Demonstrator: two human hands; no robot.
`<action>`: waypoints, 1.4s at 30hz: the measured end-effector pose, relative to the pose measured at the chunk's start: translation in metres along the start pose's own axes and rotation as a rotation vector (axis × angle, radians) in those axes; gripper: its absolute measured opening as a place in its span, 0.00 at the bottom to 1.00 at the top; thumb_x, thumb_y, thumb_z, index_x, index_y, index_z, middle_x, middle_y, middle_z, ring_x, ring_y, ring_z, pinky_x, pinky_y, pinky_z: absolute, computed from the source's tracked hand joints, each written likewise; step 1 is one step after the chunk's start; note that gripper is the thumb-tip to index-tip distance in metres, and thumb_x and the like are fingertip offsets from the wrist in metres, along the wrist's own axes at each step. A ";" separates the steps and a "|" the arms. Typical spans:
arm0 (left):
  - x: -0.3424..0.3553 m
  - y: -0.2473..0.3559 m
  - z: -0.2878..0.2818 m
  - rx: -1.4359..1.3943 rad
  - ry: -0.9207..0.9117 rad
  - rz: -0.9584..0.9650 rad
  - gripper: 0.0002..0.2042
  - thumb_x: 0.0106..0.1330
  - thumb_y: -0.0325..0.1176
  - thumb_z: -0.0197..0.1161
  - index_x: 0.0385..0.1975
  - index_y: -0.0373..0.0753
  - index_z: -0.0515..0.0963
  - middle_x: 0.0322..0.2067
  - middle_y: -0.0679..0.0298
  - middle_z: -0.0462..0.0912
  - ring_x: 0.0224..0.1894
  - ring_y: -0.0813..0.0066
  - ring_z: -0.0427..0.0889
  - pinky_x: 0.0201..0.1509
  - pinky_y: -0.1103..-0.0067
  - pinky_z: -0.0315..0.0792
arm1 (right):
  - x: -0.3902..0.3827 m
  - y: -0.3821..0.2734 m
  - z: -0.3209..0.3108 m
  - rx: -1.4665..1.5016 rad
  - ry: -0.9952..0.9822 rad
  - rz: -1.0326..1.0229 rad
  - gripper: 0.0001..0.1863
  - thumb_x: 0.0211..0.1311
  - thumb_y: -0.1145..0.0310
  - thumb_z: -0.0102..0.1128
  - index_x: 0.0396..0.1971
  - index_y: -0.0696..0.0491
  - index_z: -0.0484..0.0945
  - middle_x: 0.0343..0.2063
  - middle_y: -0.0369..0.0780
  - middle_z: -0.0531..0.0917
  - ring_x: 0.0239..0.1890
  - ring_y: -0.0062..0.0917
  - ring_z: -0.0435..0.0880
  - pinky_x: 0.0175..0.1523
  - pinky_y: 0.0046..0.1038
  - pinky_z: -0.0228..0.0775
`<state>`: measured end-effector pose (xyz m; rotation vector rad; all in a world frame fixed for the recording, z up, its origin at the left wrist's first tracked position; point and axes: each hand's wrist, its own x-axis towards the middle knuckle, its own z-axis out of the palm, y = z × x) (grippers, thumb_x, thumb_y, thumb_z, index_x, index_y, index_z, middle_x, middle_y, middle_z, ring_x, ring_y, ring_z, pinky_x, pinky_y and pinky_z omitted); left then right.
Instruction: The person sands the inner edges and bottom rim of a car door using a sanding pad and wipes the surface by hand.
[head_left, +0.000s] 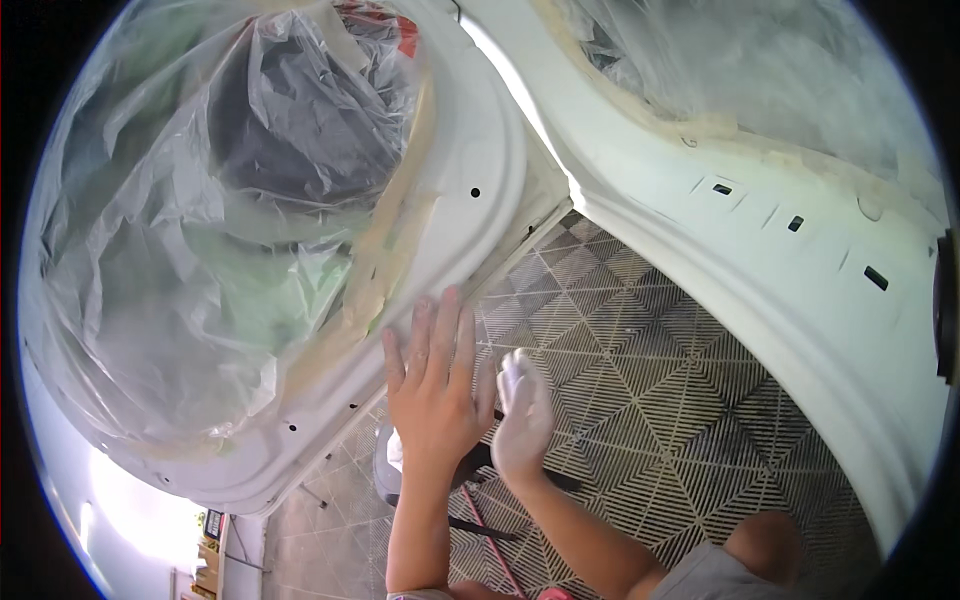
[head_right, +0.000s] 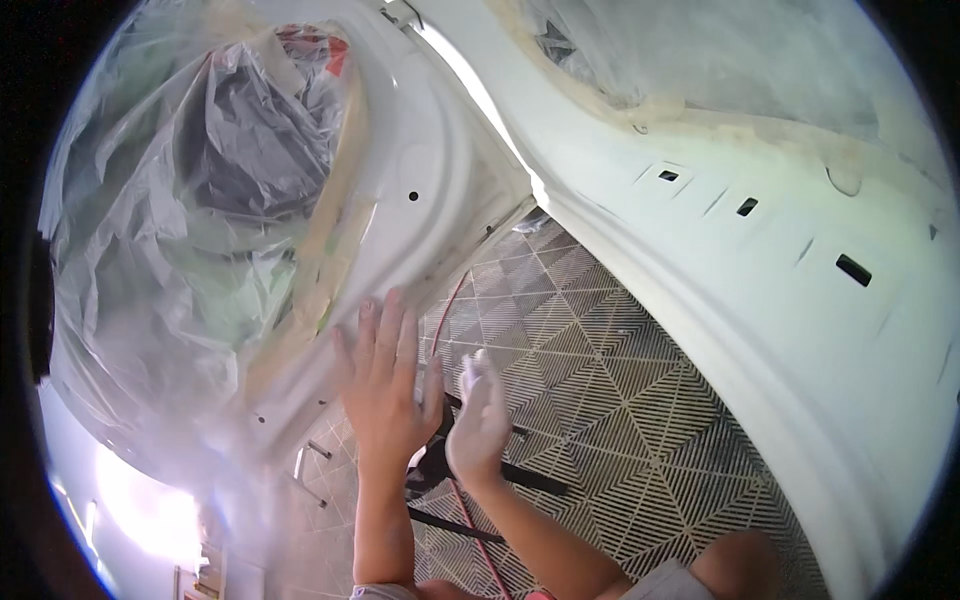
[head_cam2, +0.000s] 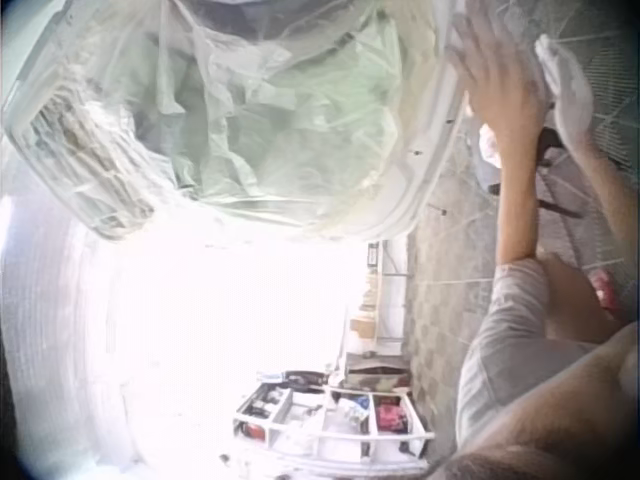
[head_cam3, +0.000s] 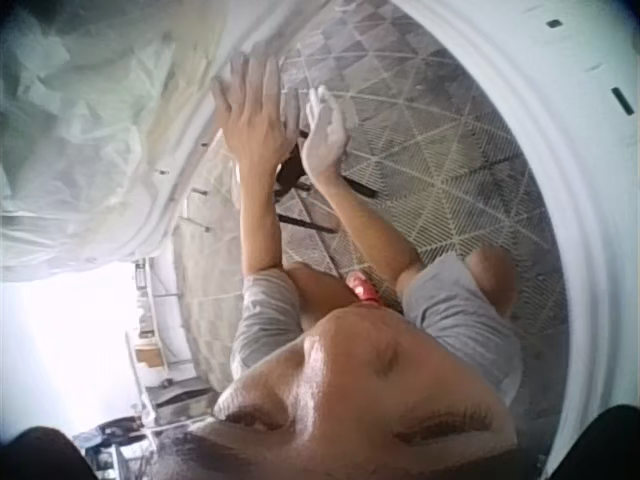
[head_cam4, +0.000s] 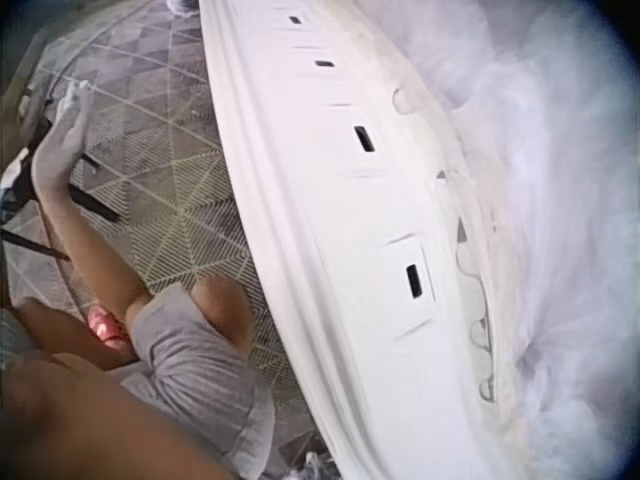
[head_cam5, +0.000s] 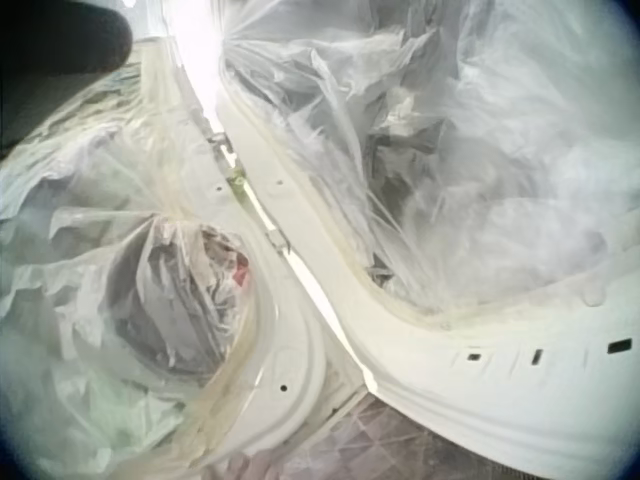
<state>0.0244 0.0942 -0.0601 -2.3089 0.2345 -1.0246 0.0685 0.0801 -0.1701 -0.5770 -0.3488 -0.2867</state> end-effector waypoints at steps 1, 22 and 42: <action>0.003 0.004 0.006 -0.006 0.003 -0.007 0.29 0.60 0.36 0.64 0.63 0.36 0.70 0.70 0.56 0.65 0.72 0.51 0.61 0.73 0.49 0.52 | 0.002 0.003 -0.008 0.073 0.138 0.140 0.25 0.75 0.69 0.49 0.64 0.69 0.61 0.59 0.50 0.71 0.63 0.33 0.72 0.67 0.32 0.64; -0.049 0.021 -0.027 -0.535 0.096 -0.028 0.12 0.50 0.21 0.65 0.36 0.33 0.82 0.39 0.54 0.84 0.41 0.55 0.84 0.47 0.68 0.78 | 0.086 -0.060 -0.017 0.211 0.118 0.108 0.13 0.71 0.70 0.59 0.50 0.59 0.74 0.42 0.40 0.82 0.36 0.20 0.83 0.37 0.22 0.80; -0.161 0.015 -0.007 -1.077 -0.290 -0.322 0.09 0.57 0.23 0.67 0.38 0.35 0.84 0.40 0.58 0.85 0.39 0.62 0.86 0.43 0.73 0.81 | 0.138 -0.058 0.056 -0.074 0.388 -0.322 0.10 0.69 0.71 0.60 0.36 0.59 0.68 0.30 0.38 0.78 0.31 0.19 0.78 0.36 0.24 0.74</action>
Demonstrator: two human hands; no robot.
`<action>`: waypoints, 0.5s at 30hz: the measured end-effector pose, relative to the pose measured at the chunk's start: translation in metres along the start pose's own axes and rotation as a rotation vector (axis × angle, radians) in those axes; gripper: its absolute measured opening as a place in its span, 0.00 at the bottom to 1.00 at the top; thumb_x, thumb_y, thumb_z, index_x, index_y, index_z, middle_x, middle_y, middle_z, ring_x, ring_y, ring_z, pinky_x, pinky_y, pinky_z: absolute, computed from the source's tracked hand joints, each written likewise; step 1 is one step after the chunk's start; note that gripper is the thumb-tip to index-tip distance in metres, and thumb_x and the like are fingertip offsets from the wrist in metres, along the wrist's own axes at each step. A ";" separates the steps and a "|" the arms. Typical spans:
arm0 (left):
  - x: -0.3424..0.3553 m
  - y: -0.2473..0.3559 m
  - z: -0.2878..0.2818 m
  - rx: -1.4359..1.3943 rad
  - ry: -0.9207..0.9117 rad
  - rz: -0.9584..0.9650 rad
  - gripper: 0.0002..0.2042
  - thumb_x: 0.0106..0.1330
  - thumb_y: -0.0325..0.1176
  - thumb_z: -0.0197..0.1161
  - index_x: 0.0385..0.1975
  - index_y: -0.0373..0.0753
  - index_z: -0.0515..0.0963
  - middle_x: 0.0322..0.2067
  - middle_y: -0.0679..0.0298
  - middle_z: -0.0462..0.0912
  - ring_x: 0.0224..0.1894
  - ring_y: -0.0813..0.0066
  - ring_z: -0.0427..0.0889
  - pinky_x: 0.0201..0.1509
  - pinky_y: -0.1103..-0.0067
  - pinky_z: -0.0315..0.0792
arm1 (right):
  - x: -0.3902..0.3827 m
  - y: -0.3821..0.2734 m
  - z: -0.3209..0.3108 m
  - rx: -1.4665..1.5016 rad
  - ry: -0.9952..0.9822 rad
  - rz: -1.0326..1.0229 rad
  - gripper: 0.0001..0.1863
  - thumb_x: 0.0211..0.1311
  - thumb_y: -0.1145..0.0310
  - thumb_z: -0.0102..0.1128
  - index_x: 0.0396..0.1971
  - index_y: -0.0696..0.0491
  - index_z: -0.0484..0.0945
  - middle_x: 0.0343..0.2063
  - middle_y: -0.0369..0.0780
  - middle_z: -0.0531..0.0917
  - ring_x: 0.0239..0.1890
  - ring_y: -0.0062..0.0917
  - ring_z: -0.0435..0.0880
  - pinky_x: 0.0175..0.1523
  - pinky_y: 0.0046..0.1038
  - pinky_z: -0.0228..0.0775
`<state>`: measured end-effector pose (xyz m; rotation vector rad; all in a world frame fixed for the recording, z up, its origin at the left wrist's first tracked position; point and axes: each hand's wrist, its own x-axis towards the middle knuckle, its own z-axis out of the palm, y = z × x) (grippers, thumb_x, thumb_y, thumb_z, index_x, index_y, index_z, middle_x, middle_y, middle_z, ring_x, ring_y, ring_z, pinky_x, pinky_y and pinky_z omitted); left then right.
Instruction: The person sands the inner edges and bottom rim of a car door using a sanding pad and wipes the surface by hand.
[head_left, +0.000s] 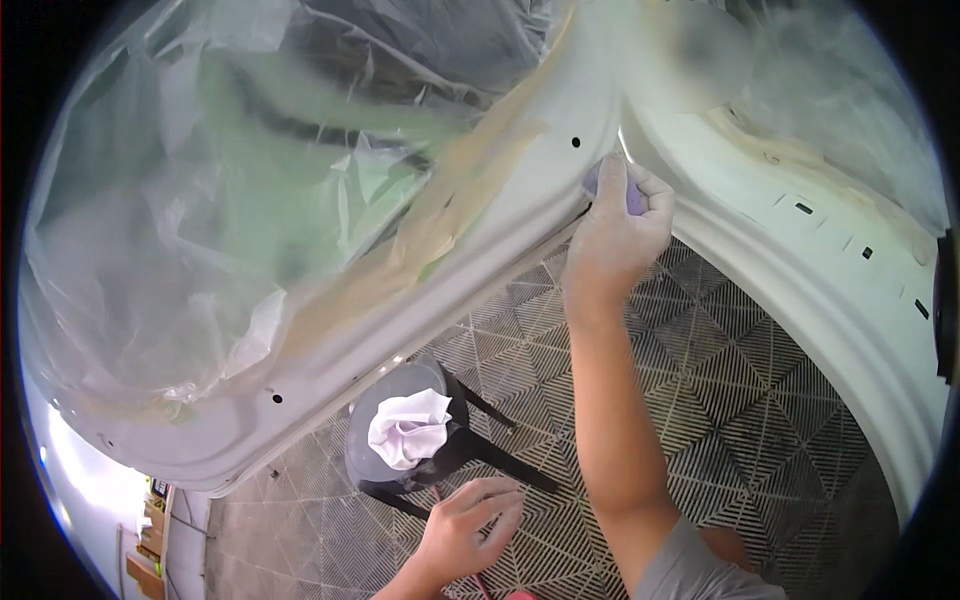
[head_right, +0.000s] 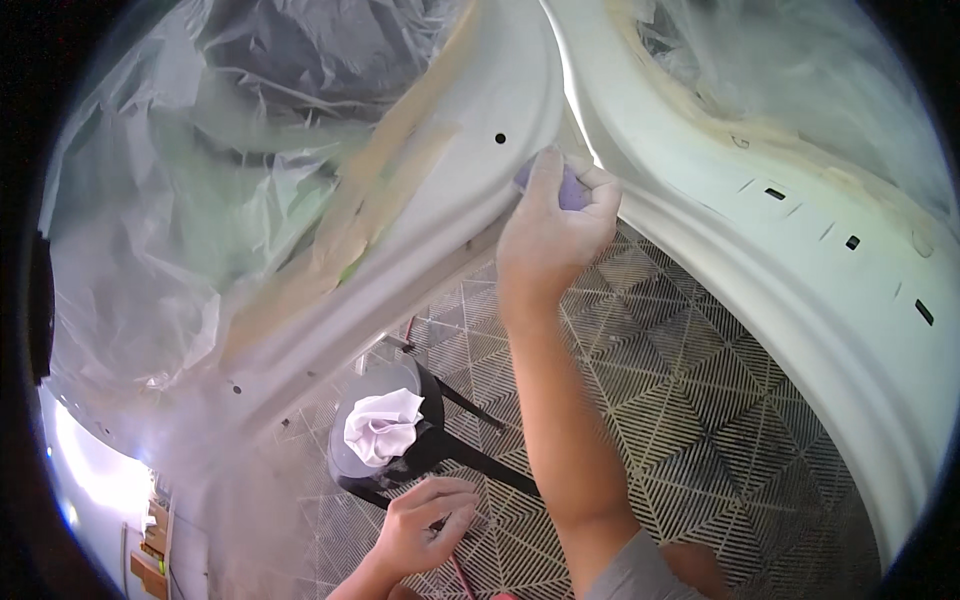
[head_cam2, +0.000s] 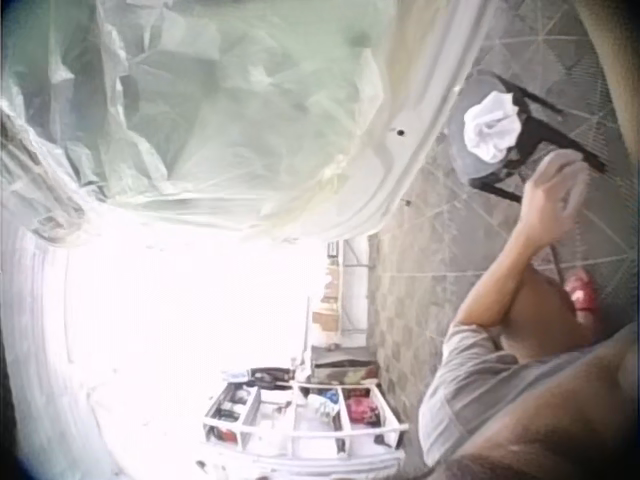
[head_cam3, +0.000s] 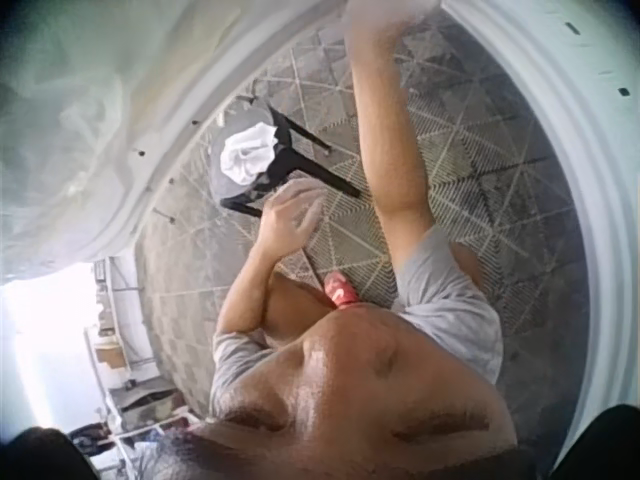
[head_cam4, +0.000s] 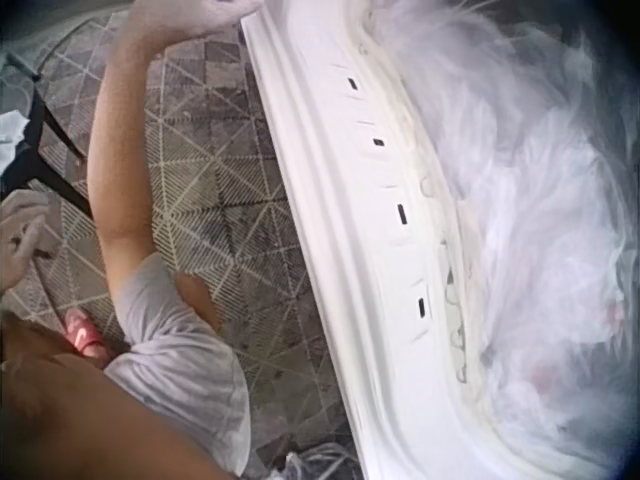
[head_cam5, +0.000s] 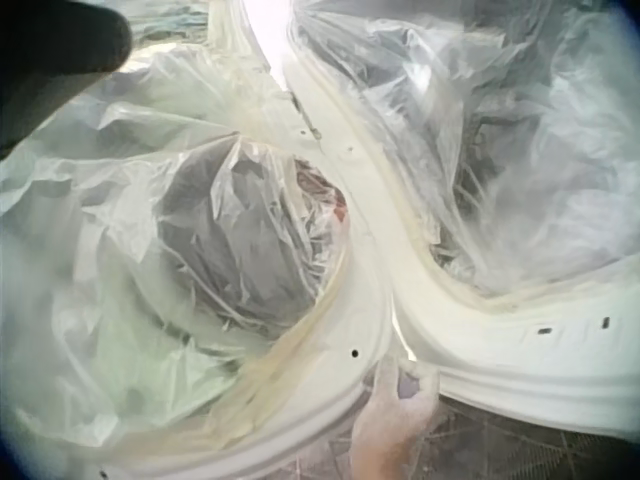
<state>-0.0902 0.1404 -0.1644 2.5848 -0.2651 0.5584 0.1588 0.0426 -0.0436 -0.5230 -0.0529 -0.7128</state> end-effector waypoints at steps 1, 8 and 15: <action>0.003 0.002 0.000 -0.024 0.003 0.028 0.09 0.58 0.23 0.67 0.38 0.35 0.84 0.40 0.58 0.85 0.39 0.62 0.86 0.42 0.73 0.81 | 0.002 -0.002 -0.002 -0.038 0.012 0.030 0.11 0.69 0.70 0.60 0.37 0.59 0.68 0.30 0.38 0.78 0.31 0.19 0.77 0.36 0.24 0.73; -0.007 -0.009 0.010 -0.093 -0.111 -0.005 0.09 0.59 0.24 0.67 0.39 0.33 0.84 0.40 0.56 0.85 0.40 0.61 0.86 0.46 0.72 0.81 | -0.042 0.033 0.004 0.030 -0.032 -0.239 0.07 0.71 0.73 0.56 0.37 0.58 0.68 0.28 0.37 0.77 0.31 0.16 0.75 0.35 0.22 0.70; 0.001 -0.009 0.006 -0.121 -0.111 -0.158 0.08 0.63 0.24 0.65 0.40 0.32 0.84 0.40 0.54 0.85 0.42 0.62 0.86 0.47 0.73 0.80 | -0.051 0.021 0.004 0.091 0.010 -0.008 0.08 0.69 0.72 0.59 0.35 0.60 0.70 0.31 0.41 0.80 0.34 0.19 0.79 0.37 0.22 0.72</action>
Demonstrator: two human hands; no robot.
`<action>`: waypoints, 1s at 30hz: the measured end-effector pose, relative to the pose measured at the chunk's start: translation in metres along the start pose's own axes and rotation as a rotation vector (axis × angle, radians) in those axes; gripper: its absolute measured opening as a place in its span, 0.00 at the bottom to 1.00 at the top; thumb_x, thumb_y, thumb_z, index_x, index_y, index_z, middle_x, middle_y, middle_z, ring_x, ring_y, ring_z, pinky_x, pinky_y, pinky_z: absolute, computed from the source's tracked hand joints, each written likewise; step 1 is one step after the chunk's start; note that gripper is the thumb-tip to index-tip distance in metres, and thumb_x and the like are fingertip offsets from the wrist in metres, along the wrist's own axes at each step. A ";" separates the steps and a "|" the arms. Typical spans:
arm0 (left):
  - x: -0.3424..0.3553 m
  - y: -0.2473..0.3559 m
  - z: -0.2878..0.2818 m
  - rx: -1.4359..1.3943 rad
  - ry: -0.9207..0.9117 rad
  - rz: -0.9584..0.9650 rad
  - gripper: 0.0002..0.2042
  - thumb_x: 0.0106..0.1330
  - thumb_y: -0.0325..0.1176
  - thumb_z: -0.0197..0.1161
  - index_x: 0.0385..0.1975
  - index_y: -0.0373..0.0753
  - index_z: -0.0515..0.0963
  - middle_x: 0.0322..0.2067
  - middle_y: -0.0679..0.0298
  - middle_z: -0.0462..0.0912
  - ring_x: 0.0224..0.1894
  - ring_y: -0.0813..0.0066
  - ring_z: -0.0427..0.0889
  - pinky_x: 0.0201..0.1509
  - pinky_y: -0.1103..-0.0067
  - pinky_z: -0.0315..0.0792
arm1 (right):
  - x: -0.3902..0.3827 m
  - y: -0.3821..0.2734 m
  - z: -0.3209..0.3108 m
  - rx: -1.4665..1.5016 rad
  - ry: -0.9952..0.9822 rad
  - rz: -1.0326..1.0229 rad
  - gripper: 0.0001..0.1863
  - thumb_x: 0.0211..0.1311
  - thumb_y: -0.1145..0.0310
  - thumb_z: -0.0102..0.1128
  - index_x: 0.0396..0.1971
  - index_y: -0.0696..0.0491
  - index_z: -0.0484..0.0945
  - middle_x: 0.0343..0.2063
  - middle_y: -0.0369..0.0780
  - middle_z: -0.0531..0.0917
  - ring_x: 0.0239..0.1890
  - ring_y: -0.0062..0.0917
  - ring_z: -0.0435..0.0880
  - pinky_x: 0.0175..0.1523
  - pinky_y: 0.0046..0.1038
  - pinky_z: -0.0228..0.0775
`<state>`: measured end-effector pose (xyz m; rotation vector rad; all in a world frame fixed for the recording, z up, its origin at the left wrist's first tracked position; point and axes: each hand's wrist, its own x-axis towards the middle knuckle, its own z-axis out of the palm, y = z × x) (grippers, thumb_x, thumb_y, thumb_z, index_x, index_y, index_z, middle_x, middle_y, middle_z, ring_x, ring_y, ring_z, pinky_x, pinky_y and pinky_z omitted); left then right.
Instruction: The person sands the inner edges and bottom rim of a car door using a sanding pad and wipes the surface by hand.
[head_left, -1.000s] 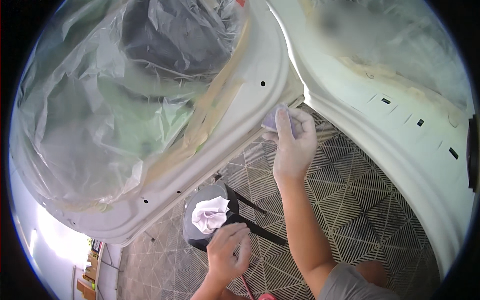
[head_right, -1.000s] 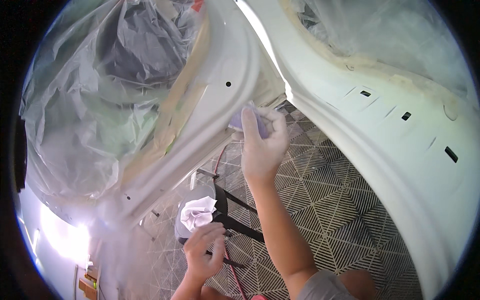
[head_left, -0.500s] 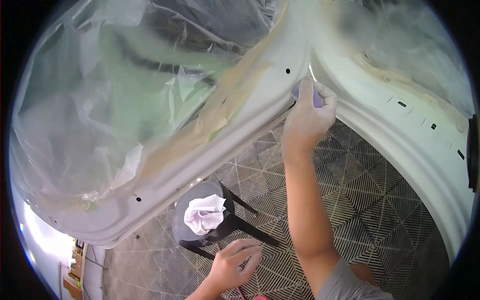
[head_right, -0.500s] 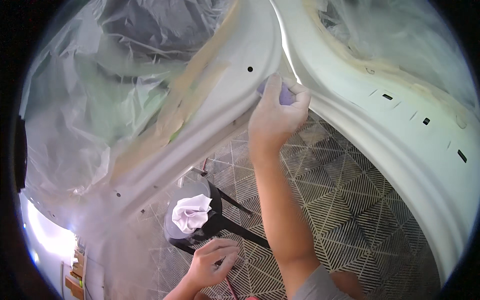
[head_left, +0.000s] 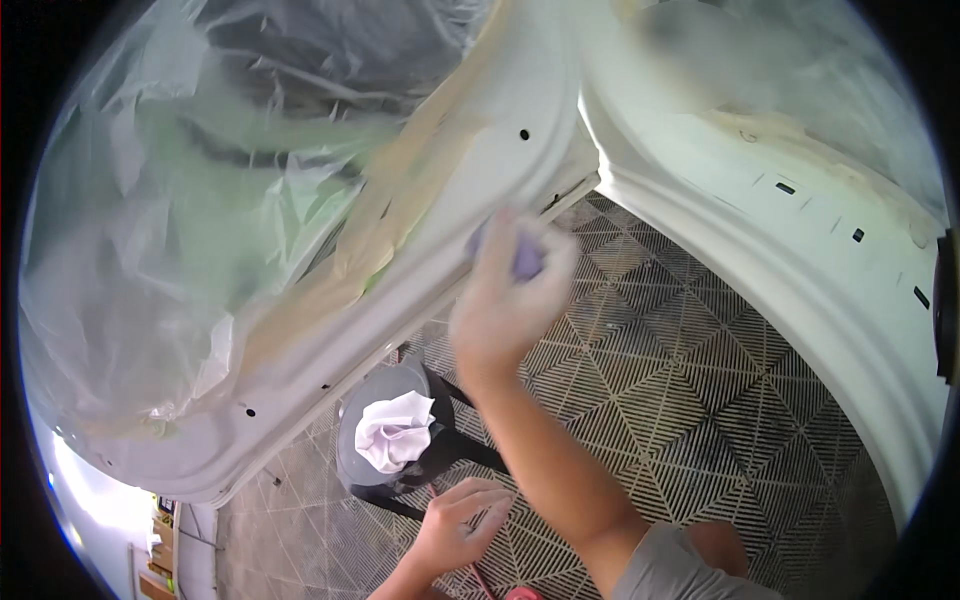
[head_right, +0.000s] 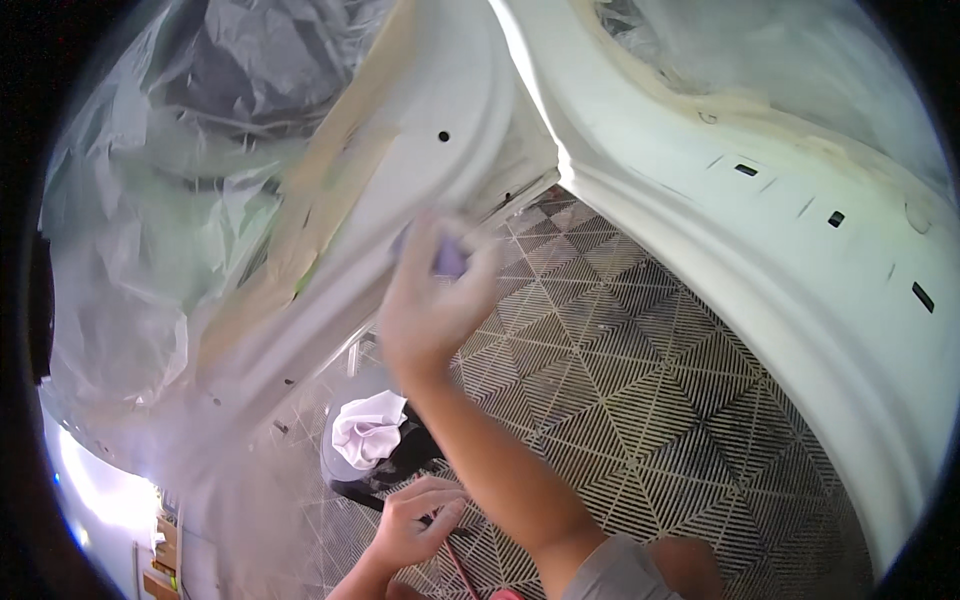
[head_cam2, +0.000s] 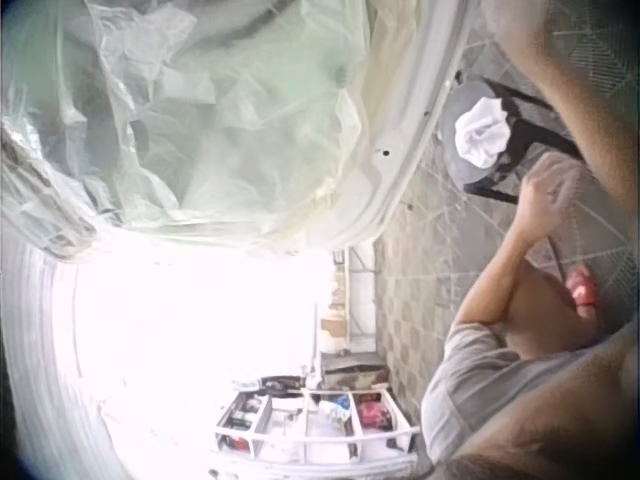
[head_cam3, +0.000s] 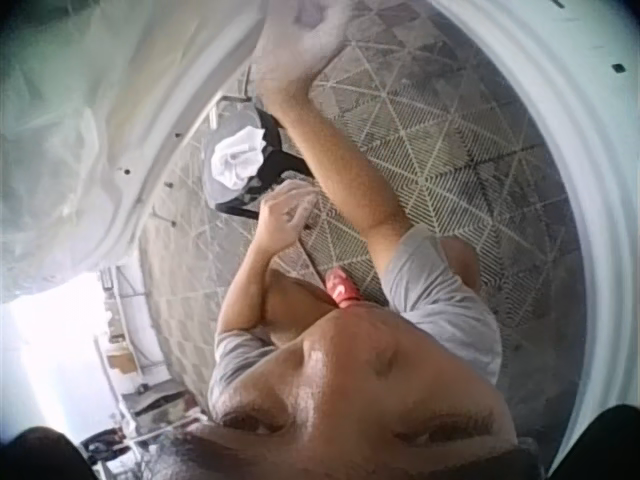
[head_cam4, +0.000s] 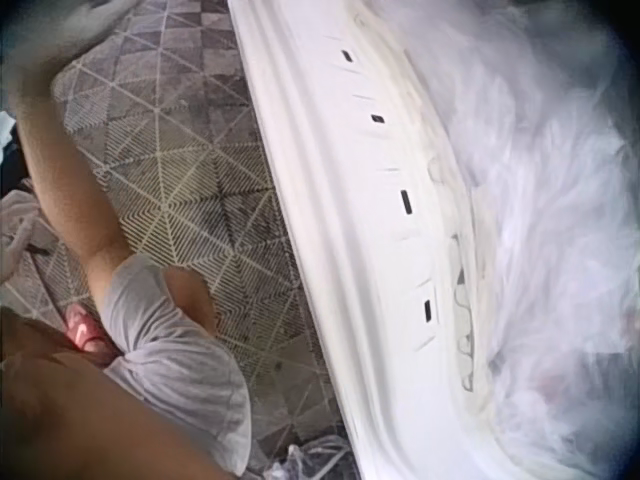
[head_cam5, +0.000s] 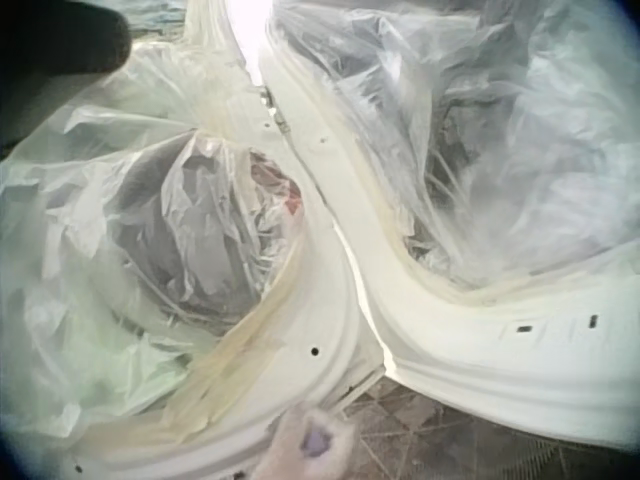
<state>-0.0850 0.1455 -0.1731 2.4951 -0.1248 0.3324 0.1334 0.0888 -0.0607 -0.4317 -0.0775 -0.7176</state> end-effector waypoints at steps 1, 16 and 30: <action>-0.001 -0.005 0.004 0.012 -0.014 0.023 0.08 0.63 0.24 0.65 0.40 0.32 0.84 0.40 0.54 0.85 0.41 0.61 0.86 0.47 0.72 0.80 | -0.010 0.006 0.002 0.010 -0.008 -0.046 0.09 0.69 0.71 0.59 0.34 0.60 0.70 0.29 0.40 0.80 0.33 0.19 0.79 0.37 0.23 0.72; 0.012 -0.016 0.004 0.273 0.056 0.105 0.09 0.58 0.25 0.66 0.37 0.33 0.84 0.41 0.55 0.85 0.42 0.59 0.85 0.48 0.71 0.79 | 0.024 -0.001 0.003 -0.099 -0.033 -0.036 0.13 0.69 0.65 0.60 0.40 0.61 0.73 0.34 0.37 0.77 0.31 0.17 0.73 0.39 0.25 0.69; 0.173 0.081 -0.033 1.084 0.646 0.571 0.30 0.58 0.29 0.64 0.63 0.34 0.69 0.67 0.48 0.68 0.69 0.46 0.65 0.71 0.50 0.57 | 0.018 -0.031 -0.129 0.002 -0.050 0.511 0.10 0.73 0.71 0.53 0.48 0.59 0.69 0.28 0.38 0.77 0.21 0.15 0.74 0.22 0.18 0.69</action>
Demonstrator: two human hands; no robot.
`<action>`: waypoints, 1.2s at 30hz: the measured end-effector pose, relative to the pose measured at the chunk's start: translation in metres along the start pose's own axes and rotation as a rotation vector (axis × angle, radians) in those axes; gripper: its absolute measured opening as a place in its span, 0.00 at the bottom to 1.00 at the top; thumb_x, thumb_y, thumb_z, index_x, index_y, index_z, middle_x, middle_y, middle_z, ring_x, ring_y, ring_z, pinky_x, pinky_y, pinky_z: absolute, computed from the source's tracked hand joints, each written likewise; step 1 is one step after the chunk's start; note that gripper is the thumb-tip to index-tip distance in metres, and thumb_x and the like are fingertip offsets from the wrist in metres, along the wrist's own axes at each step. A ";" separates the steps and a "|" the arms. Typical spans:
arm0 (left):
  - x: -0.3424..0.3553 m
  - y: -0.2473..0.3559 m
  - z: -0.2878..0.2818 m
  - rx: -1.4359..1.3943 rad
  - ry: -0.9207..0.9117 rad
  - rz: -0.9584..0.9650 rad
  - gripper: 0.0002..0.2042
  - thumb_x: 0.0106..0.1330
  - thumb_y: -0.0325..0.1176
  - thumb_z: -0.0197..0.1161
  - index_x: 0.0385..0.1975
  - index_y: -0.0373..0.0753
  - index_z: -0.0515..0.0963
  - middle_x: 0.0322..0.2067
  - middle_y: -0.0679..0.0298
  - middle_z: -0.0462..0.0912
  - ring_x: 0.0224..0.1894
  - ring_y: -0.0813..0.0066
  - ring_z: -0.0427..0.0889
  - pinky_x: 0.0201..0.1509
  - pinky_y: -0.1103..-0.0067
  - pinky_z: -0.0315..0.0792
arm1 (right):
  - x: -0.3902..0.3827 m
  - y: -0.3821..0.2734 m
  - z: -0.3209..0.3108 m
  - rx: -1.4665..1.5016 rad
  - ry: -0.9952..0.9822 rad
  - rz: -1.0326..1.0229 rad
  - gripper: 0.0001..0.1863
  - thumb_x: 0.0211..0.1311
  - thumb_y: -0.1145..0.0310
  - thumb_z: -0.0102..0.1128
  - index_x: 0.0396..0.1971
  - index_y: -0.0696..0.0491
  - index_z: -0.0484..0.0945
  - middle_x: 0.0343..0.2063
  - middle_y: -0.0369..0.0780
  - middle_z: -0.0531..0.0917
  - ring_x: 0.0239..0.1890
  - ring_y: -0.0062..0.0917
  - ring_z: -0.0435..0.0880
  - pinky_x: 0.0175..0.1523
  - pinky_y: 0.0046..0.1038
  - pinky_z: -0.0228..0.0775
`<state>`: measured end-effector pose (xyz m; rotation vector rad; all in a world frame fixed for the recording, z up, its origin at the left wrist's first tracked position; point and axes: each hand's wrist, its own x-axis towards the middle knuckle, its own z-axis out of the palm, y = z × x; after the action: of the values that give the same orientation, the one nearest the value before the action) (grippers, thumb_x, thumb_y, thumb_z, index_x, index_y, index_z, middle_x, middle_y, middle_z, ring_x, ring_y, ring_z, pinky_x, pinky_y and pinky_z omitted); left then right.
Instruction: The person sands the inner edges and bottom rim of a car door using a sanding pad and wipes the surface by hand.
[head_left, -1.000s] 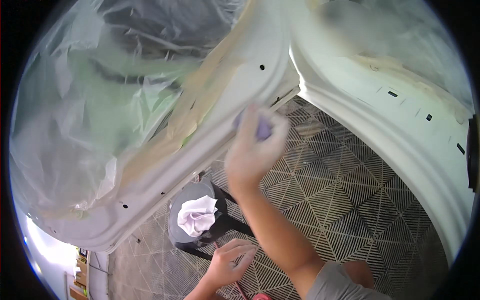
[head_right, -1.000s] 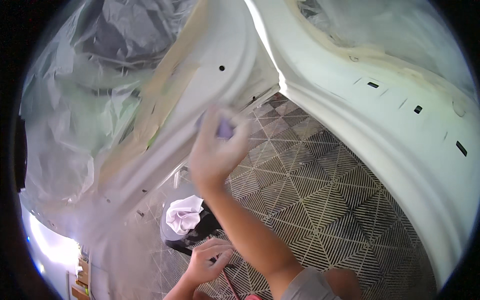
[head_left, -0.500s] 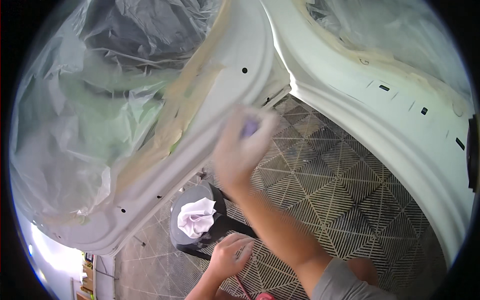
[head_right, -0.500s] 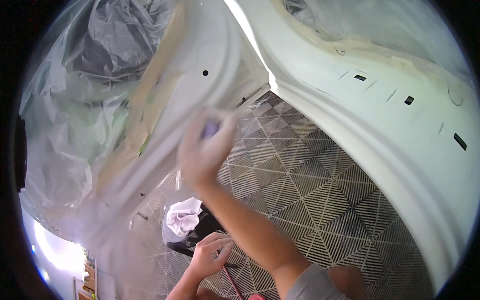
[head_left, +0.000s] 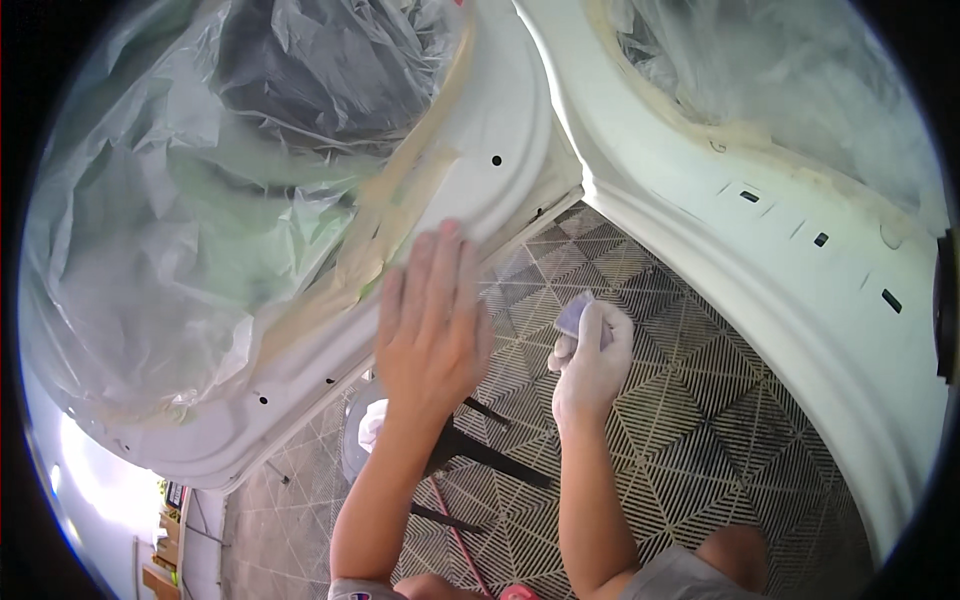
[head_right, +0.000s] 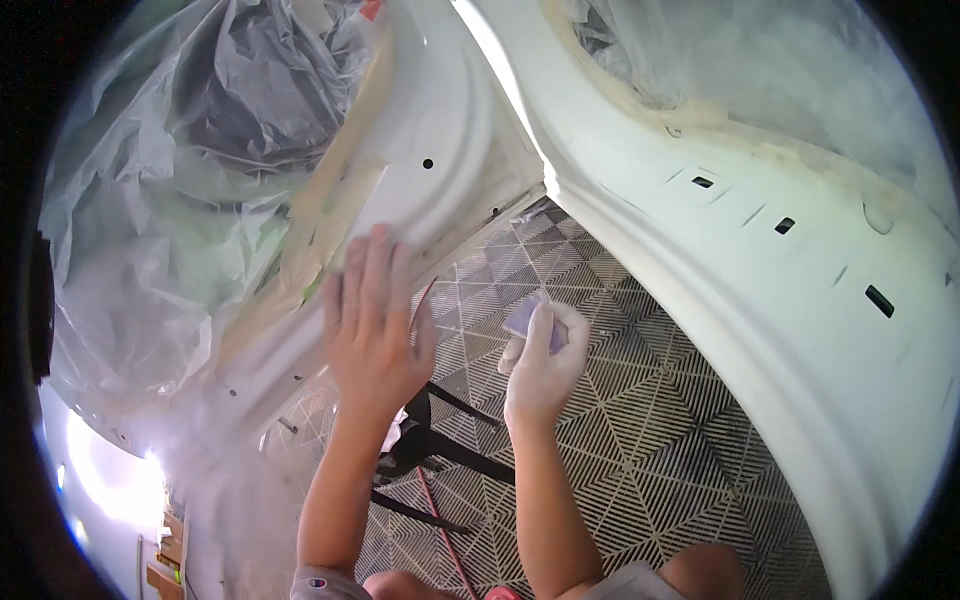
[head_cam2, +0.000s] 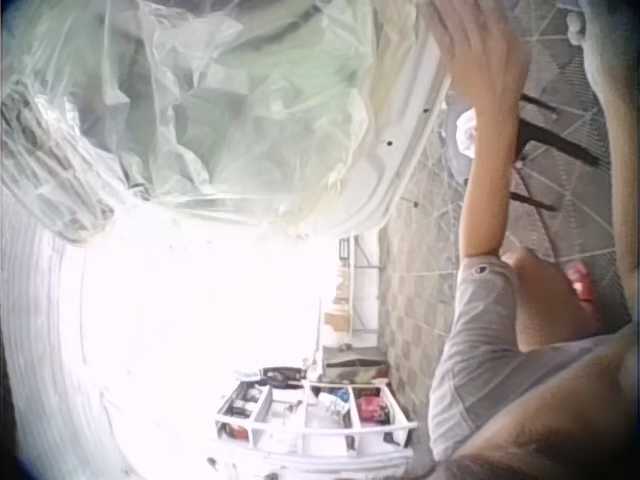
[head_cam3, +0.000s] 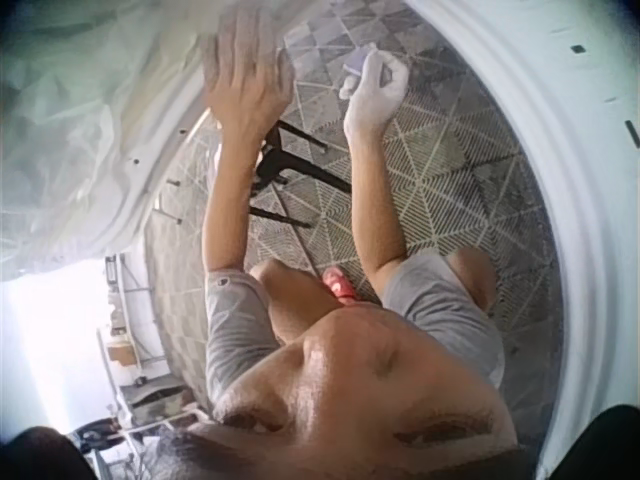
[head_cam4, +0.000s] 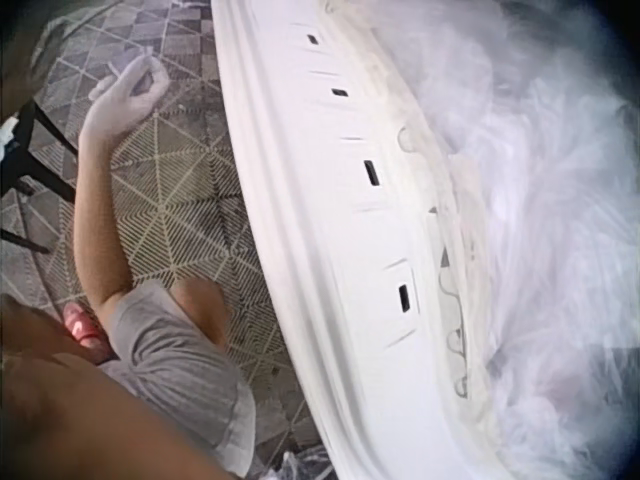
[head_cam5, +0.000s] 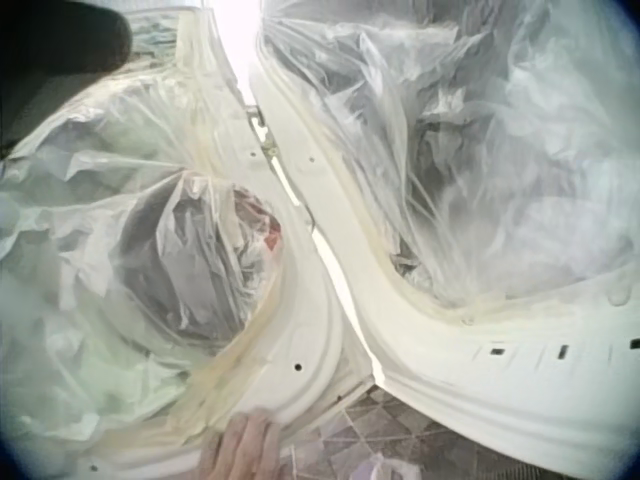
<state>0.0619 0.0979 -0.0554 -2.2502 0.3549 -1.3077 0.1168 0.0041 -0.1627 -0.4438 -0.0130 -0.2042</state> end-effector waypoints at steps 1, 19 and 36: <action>0.007 0.002 0.003 -0.004 0.016 0.025 0.29 0.58 0.29 0.64 0.63 0.32 0.68 0.67 0.49 0.68 0.70 0.47 0.65 0.71 0.52 0.57 | -0.003 0.005 -0.001 -0.061 0.031 0.047 0.10 0.73 0.73 0.52 0.50 0.58 0.68 0.29 0.38 0.77 0.21 0.15 0.75 0.22 0.19 0.71; -0.071 0.082 0.044 -2.440 -0.801 -0.840 0.17 0.73 0.35 0.47 0.51 0.28 0.72 0.47 0.59 0.78 0.49 0.70 0.78 0.54 0.73 0.73 | 0.008 -0.038 -0.027 1.203 -1.019 0.271 0.17 0.73 0.73 0.39 0.57 0.61 0.68 0.36 0.44 0.74 0.25 0.23 0.79 0.21 0.20 0.76; -0.078 0.008 0.019 -2.160 -0.186 -1.040 0.09 0.72 0.36 0.55 0.38 0.35 0.75 0.35 0.58 0.80 0.37 0.69 0.79 0.39 0.73 0.73 | -0.005 -0.011 0.025 -0.101 -0.419 -0.161 0.16 0.72 0.77 0.52 0.57 0.62 0.73 0.49 0.48 0.81 0.49 0.27 0.83 0.42 0.23 0.86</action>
<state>0.0389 0.1330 -0.1244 -4.8163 0.7866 -0.8586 0.1106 0.0061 -0.1362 -0.5802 -0.4525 -0.2682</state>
